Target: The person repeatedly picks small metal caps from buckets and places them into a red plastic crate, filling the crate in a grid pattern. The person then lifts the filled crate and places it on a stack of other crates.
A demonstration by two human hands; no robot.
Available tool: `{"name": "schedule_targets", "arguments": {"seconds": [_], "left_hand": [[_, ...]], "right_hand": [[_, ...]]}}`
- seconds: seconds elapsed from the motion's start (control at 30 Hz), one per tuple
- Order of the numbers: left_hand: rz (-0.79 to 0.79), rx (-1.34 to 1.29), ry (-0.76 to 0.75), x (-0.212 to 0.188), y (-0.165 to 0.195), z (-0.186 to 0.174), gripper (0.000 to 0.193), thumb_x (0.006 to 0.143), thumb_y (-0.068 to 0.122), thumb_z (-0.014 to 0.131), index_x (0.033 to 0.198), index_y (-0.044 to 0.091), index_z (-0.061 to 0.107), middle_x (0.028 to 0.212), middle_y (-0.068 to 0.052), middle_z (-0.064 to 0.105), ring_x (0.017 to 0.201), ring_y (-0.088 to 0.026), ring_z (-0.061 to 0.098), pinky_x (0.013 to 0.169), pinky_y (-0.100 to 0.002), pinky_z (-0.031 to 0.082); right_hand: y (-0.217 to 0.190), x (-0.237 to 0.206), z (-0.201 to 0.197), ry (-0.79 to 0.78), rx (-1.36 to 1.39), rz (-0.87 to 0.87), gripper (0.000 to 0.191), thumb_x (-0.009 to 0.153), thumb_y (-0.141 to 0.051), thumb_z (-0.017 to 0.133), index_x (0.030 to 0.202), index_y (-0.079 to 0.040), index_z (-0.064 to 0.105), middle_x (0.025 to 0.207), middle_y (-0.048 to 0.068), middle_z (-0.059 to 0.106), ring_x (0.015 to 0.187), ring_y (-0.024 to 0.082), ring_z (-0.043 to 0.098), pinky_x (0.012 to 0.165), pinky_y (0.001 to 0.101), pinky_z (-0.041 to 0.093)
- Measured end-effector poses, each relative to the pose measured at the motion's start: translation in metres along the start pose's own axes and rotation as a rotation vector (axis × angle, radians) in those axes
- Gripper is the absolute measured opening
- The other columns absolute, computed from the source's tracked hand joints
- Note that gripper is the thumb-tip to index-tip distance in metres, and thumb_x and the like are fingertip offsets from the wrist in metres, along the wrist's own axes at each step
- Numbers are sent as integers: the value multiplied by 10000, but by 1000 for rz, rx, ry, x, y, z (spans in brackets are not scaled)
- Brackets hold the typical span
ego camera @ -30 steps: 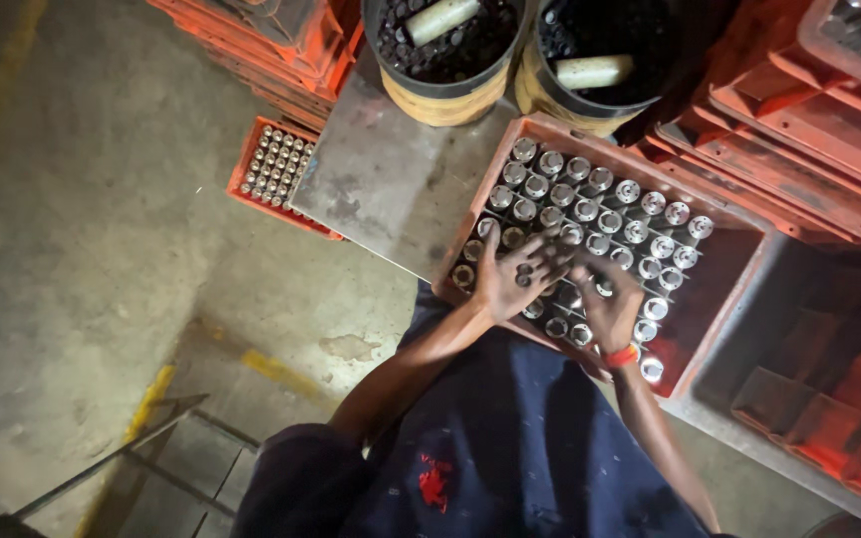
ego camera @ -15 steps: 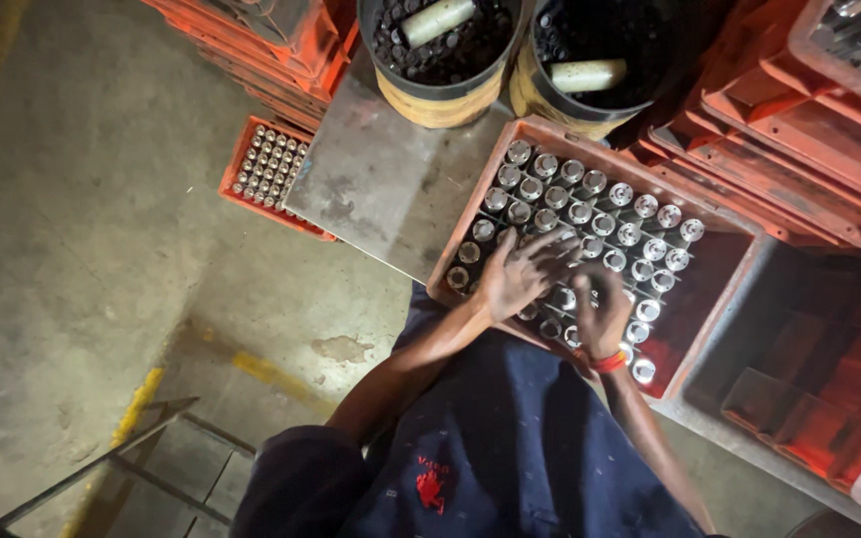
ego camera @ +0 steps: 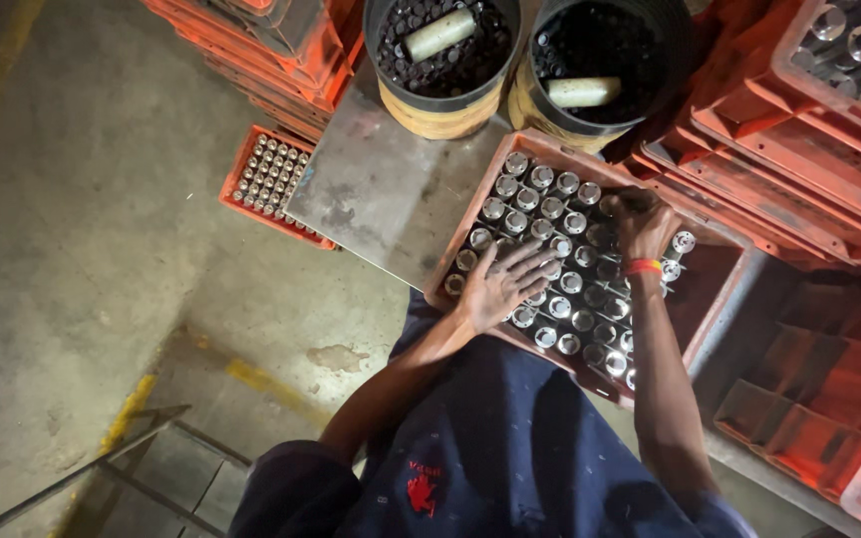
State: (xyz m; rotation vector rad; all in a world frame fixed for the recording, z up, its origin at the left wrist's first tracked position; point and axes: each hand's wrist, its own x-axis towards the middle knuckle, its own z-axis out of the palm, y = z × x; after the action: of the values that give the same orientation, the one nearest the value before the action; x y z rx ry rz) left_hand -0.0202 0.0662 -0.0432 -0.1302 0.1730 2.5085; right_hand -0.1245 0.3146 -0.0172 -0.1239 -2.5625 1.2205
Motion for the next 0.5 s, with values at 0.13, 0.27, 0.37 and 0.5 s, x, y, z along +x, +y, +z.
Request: {"name": "schedule_targets", "arguments": {"seconds": [0.13,0.27,0.37,0.5], "left_hand": [[-14,33,35,3,-3,-4,773,1092,617,315,1597,34,362,1630,-208,391,1520,-334,376,1261,-459,315],[-11,193,81,12,-16,-23,790,1050,653,344,1577,67,397,1587,-173,457,1481,-315,429,1240,-451,347],[-36,333,197,20,-34,-41,776,1106,680,363,1546,44,429,1445,-157,528,1368,-312,498,1206,-482,396],[-110,564,262,22,-53,-48,840,1023,728,374,1532,72,497,1394,-61,587,1271,-222,522,1117,-467,428]], "right_hand": [[4,-3,-3,135,-243,-51,266,945,-232,886,1032,8,811,912,222,745,815,336,688,773,434,549],[-17,-44,-9,58,112,96,249,1056,-276,738,1173,-58,770,1018,115,781,881,179,718,827,323,581],[-56,-104,-8,-217,216,57,323,939,-186,769,1224,-38,737,1062,112,763,927,152,708,831,320,573],[-87,-146,5,-226,243,158,367,838,-106,822,1187,-18,756,1032,99,775,898,161,708,814,319,571]]}}
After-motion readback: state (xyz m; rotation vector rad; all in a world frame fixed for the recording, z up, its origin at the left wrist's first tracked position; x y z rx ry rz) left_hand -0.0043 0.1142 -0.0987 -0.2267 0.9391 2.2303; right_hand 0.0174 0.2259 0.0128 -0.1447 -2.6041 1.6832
